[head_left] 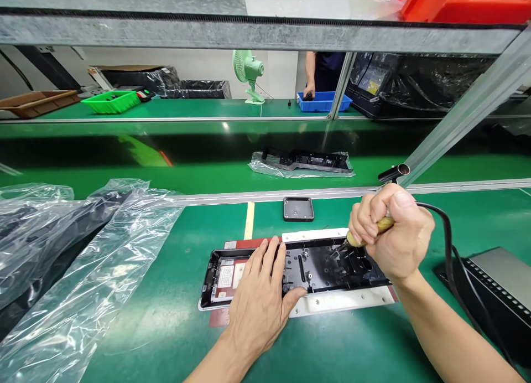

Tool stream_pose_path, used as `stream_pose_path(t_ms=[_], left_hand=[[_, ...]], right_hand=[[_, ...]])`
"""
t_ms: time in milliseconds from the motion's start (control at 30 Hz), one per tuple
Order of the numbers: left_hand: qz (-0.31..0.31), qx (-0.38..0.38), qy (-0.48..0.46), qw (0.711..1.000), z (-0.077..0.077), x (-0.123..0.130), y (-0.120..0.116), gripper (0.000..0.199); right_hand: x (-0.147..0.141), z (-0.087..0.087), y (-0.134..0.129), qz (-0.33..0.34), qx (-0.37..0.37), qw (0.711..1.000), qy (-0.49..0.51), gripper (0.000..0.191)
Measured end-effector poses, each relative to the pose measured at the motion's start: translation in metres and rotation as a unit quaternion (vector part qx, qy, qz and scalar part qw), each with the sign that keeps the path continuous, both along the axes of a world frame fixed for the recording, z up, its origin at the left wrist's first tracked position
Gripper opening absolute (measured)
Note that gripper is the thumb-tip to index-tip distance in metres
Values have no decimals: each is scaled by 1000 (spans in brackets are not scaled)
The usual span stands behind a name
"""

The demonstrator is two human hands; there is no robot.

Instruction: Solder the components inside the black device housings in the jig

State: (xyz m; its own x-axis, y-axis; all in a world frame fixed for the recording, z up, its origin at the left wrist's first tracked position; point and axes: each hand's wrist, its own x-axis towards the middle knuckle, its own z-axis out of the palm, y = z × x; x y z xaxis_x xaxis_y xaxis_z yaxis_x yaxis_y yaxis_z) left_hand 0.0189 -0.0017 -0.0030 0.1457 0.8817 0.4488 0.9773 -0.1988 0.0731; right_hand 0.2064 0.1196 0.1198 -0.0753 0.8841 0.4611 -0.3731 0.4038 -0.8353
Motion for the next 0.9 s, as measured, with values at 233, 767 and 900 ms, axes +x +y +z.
stream_pose_path(t_ms=[233,767,900], left_hand=[[0,-7,-1,1000,0,0,0,74],[2,9,9,1000,3,3,0,62],[5,8,11,1000,4,3,0,59]], right_hand=[[3,1,1,44,-3,999,0,38],[21,3,13,171,2,985,-6,34],[17,4,12,142,-4,990,-6,36]])
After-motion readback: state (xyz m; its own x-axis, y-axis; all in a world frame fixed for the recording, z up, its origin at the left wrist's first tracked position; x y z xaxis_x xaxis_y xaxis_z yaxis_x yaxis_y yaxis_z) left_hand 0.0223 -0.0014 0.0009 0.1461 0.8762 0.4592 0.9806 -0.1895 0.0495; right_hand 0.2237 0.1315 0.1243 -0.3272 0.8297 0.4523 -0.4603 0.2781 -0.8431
